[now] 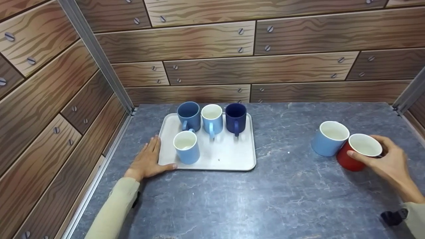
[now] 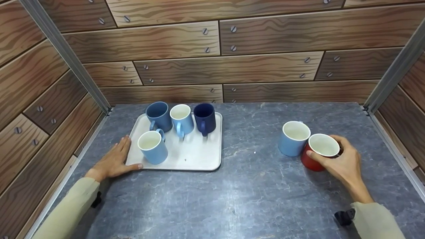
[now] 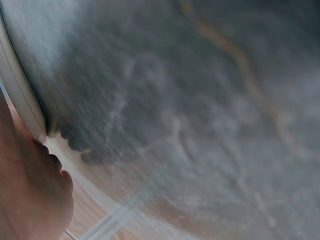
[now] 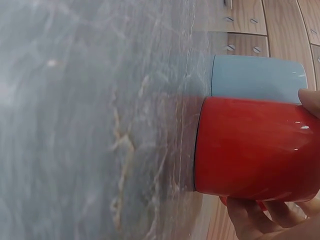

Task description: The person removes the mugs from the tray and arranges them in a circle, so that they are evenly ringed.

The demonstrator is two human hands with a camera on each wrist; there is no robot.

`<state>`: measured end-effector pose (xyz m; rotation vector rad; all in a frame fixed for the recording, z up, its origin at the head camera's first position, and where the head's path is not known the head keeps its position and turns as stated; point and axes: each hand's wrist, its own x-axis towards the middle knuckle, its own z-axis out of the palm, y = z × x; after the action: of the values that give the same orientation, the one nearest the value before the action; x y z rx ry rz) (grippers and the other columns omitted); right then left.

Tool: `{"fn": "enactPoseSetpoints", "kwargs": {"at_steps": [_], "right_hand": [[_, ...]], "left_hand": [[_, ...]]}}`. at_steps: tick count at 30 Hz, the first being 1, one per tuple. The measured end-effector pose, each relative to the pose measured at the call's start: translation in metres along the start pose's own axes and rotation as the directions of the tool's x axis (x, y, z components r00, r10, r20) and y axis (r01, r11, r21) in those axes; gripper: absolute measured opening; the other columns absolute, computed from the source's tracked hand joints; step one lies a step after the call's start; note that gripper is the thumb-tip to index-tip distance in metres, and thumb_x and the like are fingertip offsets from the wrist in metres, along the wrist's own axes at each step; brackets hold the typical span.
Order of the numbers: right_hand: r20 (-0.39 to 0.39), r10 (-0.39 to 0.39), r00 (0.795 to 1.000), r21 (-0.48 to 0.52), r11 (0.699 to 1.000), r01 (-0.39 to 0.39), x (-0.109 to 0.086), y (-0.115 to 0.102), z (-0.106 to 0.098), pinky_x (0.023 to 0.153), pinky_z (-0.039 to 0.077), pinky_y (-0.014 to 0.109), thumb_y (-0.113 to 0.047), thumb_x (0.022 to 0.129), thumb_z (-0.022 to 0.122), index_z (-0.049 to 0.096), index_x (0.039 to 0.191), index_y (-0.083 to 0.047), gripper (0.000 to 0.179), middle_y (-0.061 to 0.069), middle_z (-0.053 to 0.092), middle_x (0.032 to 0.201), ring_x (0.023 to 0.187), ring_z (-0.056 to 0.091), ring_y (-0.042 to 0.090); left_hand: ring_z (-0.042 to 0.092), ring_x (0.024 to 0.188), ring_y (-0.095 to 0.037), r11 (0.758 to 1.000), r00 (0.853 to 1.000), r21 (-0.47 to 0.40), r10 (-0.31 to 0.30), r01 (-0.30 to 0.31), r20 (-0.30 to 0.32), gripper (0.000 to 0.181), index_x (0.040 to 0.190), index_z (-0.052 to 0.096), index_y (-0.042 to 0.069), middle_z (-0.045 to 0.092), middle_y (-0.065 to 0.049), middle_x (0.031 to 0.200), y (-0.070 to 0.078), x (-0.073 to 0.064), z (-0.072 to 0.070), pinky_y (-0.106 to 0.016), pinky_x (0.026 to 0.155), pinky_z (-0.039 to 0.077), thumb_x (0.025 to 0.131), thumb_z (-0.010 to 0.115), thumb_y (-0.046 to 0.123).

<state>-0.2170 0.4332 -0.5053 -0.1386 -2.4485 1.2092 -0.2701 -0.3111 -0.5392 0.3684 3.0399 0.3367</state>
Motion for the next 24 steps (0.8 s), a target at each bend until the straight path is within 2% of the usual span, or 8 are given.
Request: {"fn": "enactPoseSetpoints", "kwargs": {"at_steps": [16,24], "right_hand": [[-0.015,0.023,1.000,-0.042,0.999,-0.023,-0.0024,-0.0018,0.0025,0.070,0.041,0.002,-0.024,0.078,0.097,0.061,0.136,0.001,0.073,-0.034,0.057,0.097,0.085,0.055,-0.013],[0.025,0.017,1.000,-0.062,0.998,-0.015,-0.0037,-0.0034,-0.0025,0.070,0.041,0.001,-0.028,0.080,0.097,0.059,0.142,0.000,0.078,-0.034,0.057,0.102,0.086,0.055,-0.017]], "left_hand": [[0.013,0.165,-0.043,1.000,1.000,0.003,0.001,-0.001,0.000,0.137,0.168,0.014,-0.007,0.011,-0.027,0.177,-0.0001,0.0004,0.0011,-0.055,0.136,0.016,0.082,0.064,0.087],[0.012,0.165,-0.043,1.000,1.000,0.006,0.004,-0.004,0.001,0.137,0.167,0.014,-0.008,0.010,-0.027,0.177,-0.0015,0.0003,0.0008,-0.055,0.136,0.015,0.082,0.064,0.087]]}}
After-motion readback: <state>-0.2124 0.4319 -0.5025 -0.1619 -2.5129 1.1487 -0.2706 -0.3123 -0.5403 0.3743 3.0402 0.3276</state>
